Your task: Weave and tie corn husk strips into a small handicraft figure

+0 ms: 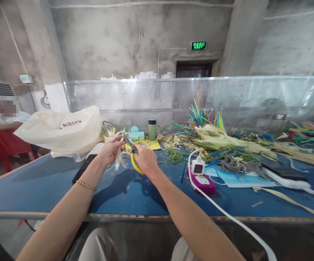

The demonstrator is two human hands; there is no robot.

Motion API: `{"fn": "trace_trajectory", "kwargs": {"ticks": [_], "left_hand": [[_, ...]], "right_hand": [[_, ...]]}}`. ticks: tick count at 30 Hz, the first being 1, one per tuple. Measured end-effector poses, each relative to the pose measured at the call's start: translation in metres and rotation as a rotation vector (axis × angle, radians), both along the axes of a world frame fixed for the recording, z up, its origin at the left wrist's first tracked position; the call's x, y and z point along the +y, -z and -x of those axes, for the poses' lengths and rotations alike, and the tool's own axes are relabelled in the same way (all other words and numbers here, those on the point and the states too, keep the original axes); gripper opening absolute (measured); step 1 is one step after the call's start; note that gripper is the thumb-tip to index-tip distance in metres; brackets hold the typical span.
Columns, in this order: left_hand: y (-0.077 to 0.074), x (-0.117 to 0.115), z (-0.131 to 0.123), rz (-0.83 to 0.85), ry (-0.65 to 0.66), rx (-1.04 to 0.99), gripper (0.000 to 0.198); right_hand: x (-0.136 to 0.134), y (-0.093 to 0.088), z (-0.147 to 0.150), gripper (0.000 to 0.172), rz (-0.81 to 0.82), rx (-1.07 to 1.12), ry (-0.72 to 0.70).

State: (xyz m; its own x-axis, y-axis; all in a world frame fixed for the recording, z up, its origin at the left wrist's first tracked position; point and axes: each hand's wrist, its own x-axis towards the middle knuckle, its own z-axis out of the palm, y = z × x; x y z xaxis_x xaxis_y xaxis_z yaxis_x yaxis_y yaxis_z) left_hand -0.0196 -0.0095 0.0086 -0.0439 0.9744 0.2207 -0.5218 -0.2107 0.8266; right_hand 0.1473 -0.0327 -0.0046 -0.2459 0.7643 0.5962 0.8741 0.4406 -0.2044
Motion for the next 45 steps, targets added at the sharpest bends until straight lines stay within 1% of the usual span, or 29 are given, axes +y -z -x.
{"fn": "trace_trajectory", "kwargs": {"ticks": [3,5,8,10,12,15,17,19,22,24,25,28,30,31,33,36,38,39,41,42,43,44,45], "left_hand": [[0.002,0.003,0.001,0.009,-0.008,-0.003,0.035],[0.004,0.005,0.002,0.014,-0.02,0.014,0.032],[0.006,0.008,0.005,0.012,-0.037,0.086,0.018],[0.007,0.009,0.007,0.005,-0.043,0.126,0.011],[0.006,0.007,0.007,-0.004,-0.048,0.138,0.006],[0.004,0.002,0.007,-0.007,-0.092,0.193,0.009],[0.001,-0.002,0.006,-0.034,-0.187,0.277,0.014],[-0.002,-0.005,0.009,-0.104,-0.302,0.317,0.019],[-0.005,-0.003,0.018,-0.159,-0.41,0.247,0.028],[-0.006,0.001,0.026,-0.155,-0.444,0.158,0.032],[-0.006,0.004,0.029,-0.154,-0.426,0.106,0.032],[-0.005,0.011,0.031,-0.155,-0.292,-0.027,0.029],[-0.004,0.012,0.027,-0.154,-0.226,-0.048,0.025],[-0.004,0.012,0.024,-0.155,-0.199,-0.041,0.023],[-0.003,0.01,0.017,-0.154,-0.143,-0.019,0.021],[-0.001,0.008,0.01,-0.135,-0.061,0.017,0.02],[0.001,0.007,0.007,-0.124,-0.022,0.031,0.021],[0.001,0.007,0.007,-0.12,-0.008,0.037,0.02],[0.002,0.008,0.006,-0.115,-0.02,0.037,0.02],[0.001,0.008,0.006,-0.118,-0.054,0.022,0.02],[0.001,0.008,0.006,-0.127,-0.106,-0.004,0.021],[0.001,0.008,0.006,-0.14,-0.167,-0.035,0.022],[0.0,0.008,0.005,-0.156,-0.227,-0.065,0.024]], "right_hand": [[0.009,0.0,-0.004,0.044,0.017,0.043,0.037],[0.018,-0.002,-0.012,0.046,0.058,0.093,0.099],[0.034,-0.004,-0.029,0.052,0.172,0.133,0.244],[0.042,-0.004,-0.038,0.052,0.211,0.126,0.305],[0.046,-0.002,-0.04,0.046,0.253,0.078,0.275],[0.046,0.006,-0.032,0.037,0.36,-0.064,0.122],[0.044,0.014,-0.023,0.04,0.369,-0.128,0.052],[0.042,0.023,-0.016,0.042,0.356,-0.161,0.0],[0.044,0.032,-0.015,0.043,0.353,-0.207,-0.022],[0.051,0.034,-0.023,0.044,0.358,-0.229,0.038],[0.055,0.034,-0.03,0.044,0.361,-0.232,0.093],[0.069,0.031,-0.054,0.043,0.403,-0.214,0.325],[0.075,0.028,-0.068,0.043,0.424,-0.199,0.47],[0.076,0.027,-0.072,0.044,0.433,-0.198,0.524],[0.077,0.025,-0.075,0.043,0.452,-0.211,0.576],[0.075,0.022,-0.069,0.039,0.487,-0.253,0.567],[0.073,0.016,-0.065,0.04,0.505,-0.277,0.561],[0.071,0.013,-0.063,0.04,0.493,-0.283,0.561],[0.066,0.004,-0.062,0.035,0.386,-0.263,0.538],[0.062,-0.001,-0.06,0.031,0.299,-0.222,0.502],[0.057,-0.005,-0.057,0.026,0.215,-0.156,0.431],[0.052,-0.008,-0.052,0.026,0.18,-0.06,0.335],[0.047,-0.01,-0.046,0.029,0.218,0.063,0.215]]}}
